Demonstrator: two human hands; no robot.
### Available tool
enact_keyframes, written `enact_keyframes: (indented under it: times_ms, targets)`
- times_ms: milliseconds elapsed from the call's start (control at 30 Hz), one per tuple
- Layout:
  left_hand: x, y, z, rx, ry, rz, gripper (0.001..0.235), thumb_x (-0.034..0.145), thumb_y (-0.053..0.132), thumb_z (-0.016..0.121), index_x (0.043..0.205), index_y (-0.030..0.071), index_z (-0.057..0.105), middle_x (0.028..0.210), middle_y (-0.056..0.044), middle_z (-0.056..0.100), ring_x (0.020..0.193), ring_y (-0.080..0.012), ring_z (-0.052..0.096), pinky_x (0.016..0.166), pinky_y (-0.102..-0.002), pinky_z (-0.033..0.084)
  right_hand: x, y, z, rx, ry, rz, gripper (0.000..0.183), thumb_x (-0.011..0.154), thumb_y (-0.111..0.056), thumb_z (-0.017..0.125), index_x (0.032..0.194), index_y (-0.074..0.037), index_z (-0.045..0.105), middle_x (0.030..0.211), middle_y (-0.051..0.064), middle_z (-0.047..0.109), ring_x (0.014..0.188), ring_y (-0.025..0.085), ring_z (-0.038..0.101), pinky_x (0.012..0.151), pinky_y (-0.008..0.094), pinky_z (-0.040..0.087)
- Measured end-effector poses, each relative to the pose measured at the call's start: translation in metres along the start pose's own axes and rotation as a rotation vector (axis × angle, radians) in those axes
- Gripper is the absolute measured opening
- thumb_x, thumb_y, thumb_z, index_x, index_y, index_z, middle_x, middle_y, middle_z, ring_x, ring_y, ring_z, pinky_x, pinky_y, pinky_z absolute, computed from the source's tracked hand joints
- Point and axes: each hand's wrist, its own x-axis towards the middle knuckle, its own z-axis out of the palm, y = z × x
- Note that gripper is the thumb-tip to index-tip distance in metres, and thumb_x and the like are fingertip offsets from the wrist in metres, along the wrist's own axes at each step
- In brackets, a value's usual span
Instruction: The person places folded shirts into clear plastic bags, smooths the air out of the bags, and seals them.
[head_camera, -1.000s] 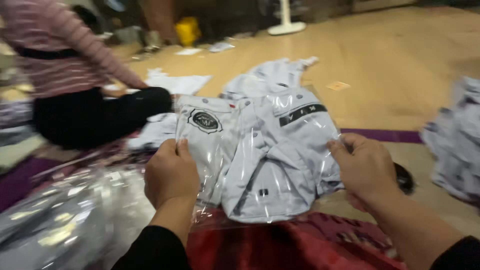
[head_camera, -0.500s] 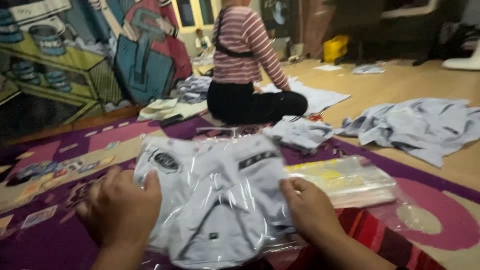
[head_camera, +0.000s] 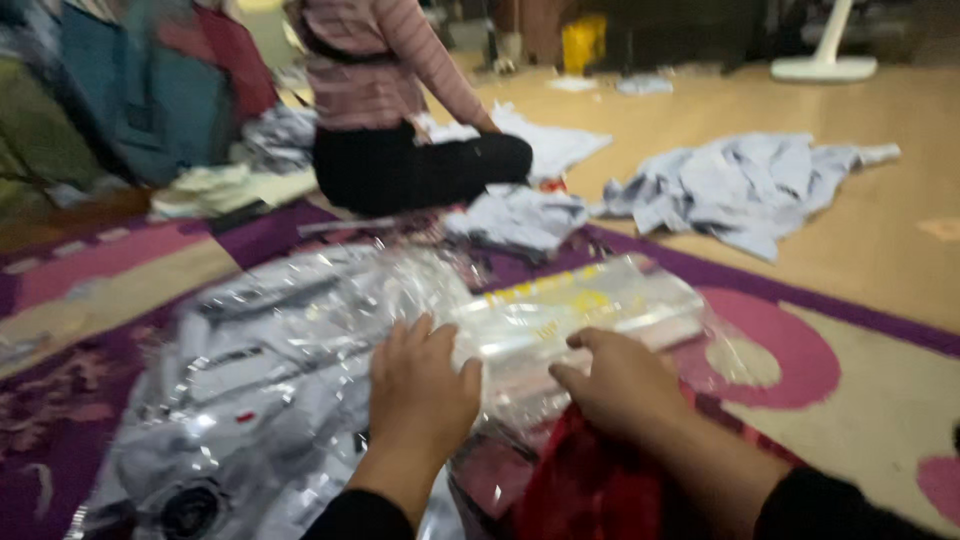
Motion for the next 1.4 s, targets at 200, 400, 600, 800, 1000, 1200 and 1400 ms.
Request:
enact_keyframes:
  times_ms: [200, 400, 600, 800, 1000, 1200, 1400]
  targets:
    - [0.017, 0.064, 0.056, -0.320, -0.103, 0.311, 0.027, 0.091, 0.033, 0.060, 0.102, 0.017, 0.080, 0.095, -0.011, 0.075, 0.101, -0.0369, 0.071, 0.087, -0.048, 0.057, 0.031, 0.048, -0.013, 0.047, -0.027, 0.065, 0.046, 0.091, -0.050, 0.067, 0.129, -0.024, 0.074, 0.125, 0.014, 0.075, 0.127, 0.037, 0.065, 0.106, 0.053, 0.049]
    - [0.059, 0.097, 0.135, -0.373, -0.351, 0.092, 0.032, 0.092, 0.031, 0.055, 0.115, 0.029, 0.078, 0.107, -0.001, 0.078, 0.106, -0.0291, 0.074, 0.091, -0.044, 0.059, 0.079, 0.103, -0.004, 0.094, -0.017, 0.070, 0.035, 0.088, -0.040, 0.067, 0.113, -0.019, 0.082, 0.107, 0.011, 0.081, 0.118, 0.035, 0.070, 0.101, 0.049, 0.053]
    - [0.067, 0.129, 0.101, 0.047, -0.609, 0.109, 0.059, 0.101, 0.053, 0.047, 0.152, 0.023, 0.050, 0.173, -0.015, 0.014, 0.159, -0.0406, 0.009, 0.117, -0.076, 0.009, 0.110, 0.121, 0.014, 0.107, -0.100, -0.020, 0.033, 0.091, -0.027, 0.063, 0.118, -0.022, 0.080, 0.103, 0.013, 0.080, 0.113, 0.038, 0.070, 0.099, 0.051, 0.053]
    - [0.103, 0.110, 0.165, 0.036, -0.521, 0.087, 0.079, 0.100, 0.047, 0.059, 0.165, 0.019, 0.022, 0.164, -0.020, 0.031, 0.154, -0.0449, 0.021, 0.114, -0.077, 0.014, 0.155, 0.132, 0.049, 0.133, -0.058, -0.101, 0.029, 0.094, -0.025, 0.066, 0.120, -0.026, 0.078, 0.082, 0.014, 0.075, 0.097, 0.037, 0.072, 0.086, 0.051, 0.054]
    - [0.105, 0.113, 0.186, 0.064, -0.227, 0.185, 0.073, 0.088, 0.040, 0.073, 0.152, 0.016, 0.046, 0.137, -0.014, 0.062, 0.131, -0.0461, 0.053, 0.108, -0.063, 0.035, 0.191, 0.141, 0.074, -0.128, 0.066, -0.404, 0.038, 0.087, -0.030, 0.075, 0.125, -0.028, 0.073, 0.127, 0.006, 0.067, 0.113, 0.040, 0.066, 0.092, 0.052, 0.055]
    - [0.087, 0.117, 0.180, -0.216, 0.245, 0.532, 0.065, 0.075, 0.027, 0.084, 0.135, 0.014, 0.062, 0.131, -0.022, 0.055, 0.122, -0.0435, 0.056, 0.096, -0.049, 0.047, 0.214, 0.136, 0.097, -0.369, 0.092, -0.465, 0.030, 0.093, -0.041, 0.065, 0.122, -0.035, 0.067, 0.130, -0.003, 0.058, 0.119, 0.037, 0.060, 0.100, 0.055, 0.047]
    - [0.086, 0.115, 0.181, -0.291, 0.465, 0.752, 0.017, 0.092, 0.013, 0.068, 0.105, 0.023, 0.065, 0.116, -0.005, 0.064, 0.097, -0.0294, 0.060, 0.077, -0.045, 0.045, 0.210, 0.145, 0.097, -0.512, 0.233, -0.437, 0.027, 0.085, -0.039, 0.054, 0.104, -0.034, 0.073, 0.103, 0.004, 0.074, 0.103, 0.033, 0.067, 0.100, 0.047, 0.043]
